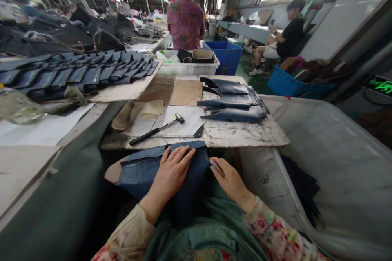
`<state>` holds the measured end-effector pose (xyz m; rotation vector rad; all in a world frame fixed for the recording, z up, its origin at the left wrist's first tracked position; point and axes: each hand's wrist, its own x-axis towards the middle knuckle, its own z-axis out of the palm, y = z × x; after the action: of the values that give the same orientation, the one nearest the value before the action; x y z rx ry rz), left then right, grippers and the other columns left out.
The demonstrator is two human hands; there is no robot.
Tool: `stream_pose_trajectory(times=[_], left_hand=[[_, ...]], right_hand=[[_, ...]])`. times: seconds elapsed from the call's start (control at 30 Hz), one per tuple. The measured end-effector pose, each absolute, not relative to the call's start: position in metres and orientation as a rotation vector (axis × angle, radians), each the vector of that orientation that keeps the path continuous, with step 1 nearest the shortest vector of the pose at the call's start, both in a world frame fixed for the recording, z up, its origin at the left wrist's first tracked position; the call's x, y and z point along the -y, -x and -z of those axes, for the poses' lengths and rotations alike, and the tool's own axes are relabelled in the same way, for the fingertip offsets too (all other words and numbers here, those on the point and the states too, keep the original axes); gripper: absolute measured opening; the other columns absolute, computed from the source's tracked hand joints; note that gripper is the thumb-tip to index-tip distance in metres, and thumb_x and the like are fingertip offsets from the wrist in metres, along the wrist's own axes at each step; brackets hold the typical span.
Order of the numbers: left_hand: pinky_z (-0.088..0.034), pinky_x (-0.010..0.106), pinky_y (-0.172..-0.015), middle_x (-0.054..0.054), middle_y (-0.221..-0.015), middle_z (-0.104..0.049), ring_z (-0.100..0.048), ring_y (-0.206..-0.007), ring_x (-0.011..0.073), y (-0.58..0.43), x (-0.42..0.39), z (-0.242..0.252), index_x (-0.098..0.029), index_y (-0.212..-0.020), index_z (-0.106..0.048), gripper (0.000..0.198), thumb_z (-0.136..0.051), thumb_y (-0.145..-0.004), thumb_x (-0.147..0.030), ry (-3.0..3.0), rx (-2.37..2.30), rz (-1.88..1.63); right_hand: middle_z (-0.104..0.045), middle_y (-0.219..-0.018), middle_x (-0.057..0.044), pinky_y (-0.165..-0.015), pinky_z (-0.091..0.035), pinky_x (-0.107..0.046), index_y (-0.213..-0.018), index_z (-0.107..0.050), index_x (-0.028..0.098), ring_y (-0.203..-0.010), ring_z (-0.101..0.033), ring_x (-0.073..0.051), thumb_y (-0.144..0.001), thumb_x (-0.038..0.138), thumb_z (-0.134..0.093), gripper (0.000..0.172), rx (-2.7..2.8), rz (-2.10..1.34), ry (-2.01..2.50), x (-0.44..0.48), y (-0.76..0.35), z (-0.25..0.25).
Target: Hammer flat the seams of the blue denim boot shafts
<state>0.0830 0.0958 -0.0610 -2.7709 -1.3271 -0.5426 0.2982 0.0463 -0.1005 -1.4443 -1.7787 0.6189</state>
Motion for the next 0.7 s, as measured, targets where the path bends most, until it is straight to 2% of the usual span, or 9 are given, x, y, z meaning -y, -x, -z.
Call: stream_pose_trajectory(times=[0.13, 0.3, 0.47, 0.6, 0.7], left_hand=[[-0.030, 0.045, -0.105, 0.007, -0.130, -0.056, -0.050, -0.117, 0.0233, -0.082, -0.094, 0.061, -0.025, -0.124, -0.055, 0.037, -0.041, -0.090, -0.018, 2.720, 1.290, 0.594], [-0.042, 0.039, -0.085, 0.009, -0.108, -0.064, -0.056, -0.097, 0.0231, -0.096, -0.093, 0.052, -0.020, -0.109, -0.062, 0.027, -0.043, -0.090, -0.019, 2.626, 1.387, 0.559], [-0.041, 0.038, -0.087, 0.010, -0.111, -0.063, -0.055, -0.101, 0.0229, -0.116, -0.098, 0.052, -0.015, -0.112, -0.060, 0.030, -0.043, -0.087, -0.012, 2.757, 1.312, 0.475], [-0.039, 0.037, -0.090, 0.010, -0.114, -0.062, -0.053, -0.104, 0.0225, -0.125, -0.101, 0.057, -0.014, -0.118, -0.057, 0.033, -0.042, -0.089, -0.014, 2.809, 1.265, 0.470], [-0.038, 0.037, -0.089, 0.009, -0.109, -0.064, -0.053, -0.102, 0.0221, -0.129, -0.100, 0.057, -0.015, -0.120, -0.056, 0.033, -0.040, -0.092, -0.021, 2.820, 1.250, 0.468]], right_hand=[[-0.063, -0.104, -0.008, -0.086, -0.052, -0.036, -0.116, -0.055, 0.022, -0.096, -0.061, -0.021, -0.090, 0.024, -0.043, 0.029, 1.826, -0.563, 1.448, -0.044, -0.298, 0.100], [-0.063, -0.102, -0.011, -0.085, -0.053, -0.042, -0.116, -0.055, 0.017, -0.097, -0.059, -0.025, -0.083, 0.012, -0.042, 0.036, 2.077, -0.306, 1.480, -0.041, -0.299, 0.089], [-0.064, -0.095, -0.012, -0.079, -0.054, -0.041, -0.117, -0.056, 0.014, -0.089, -0.059, -0.025, -0.083, 0.011, -0.043, 0.037, 2.286, -0.197, 1.471, -0.042, -0.304, 0.078], [-0.063, -0.095, -0.010, -0.079, -0.054, -0.037, -0.124, -0.052, 0.016, -0.087, -0.061, -0.022, -0.088, 0.016, -0.041, 0.038, 2.210, -0.400, 1.424, -0.043, -0.312, 0.075], [-0.062, -0.100, -0.010, -0.082, -0.053, -0.037, -0.130, -0.047, 0.017, -0.092, -0.060, -0.023, -0.091, 0.030, -0.043, 0.041, 2.009, -0.460, 1.531, -0.047, -0.317, 0.071]])
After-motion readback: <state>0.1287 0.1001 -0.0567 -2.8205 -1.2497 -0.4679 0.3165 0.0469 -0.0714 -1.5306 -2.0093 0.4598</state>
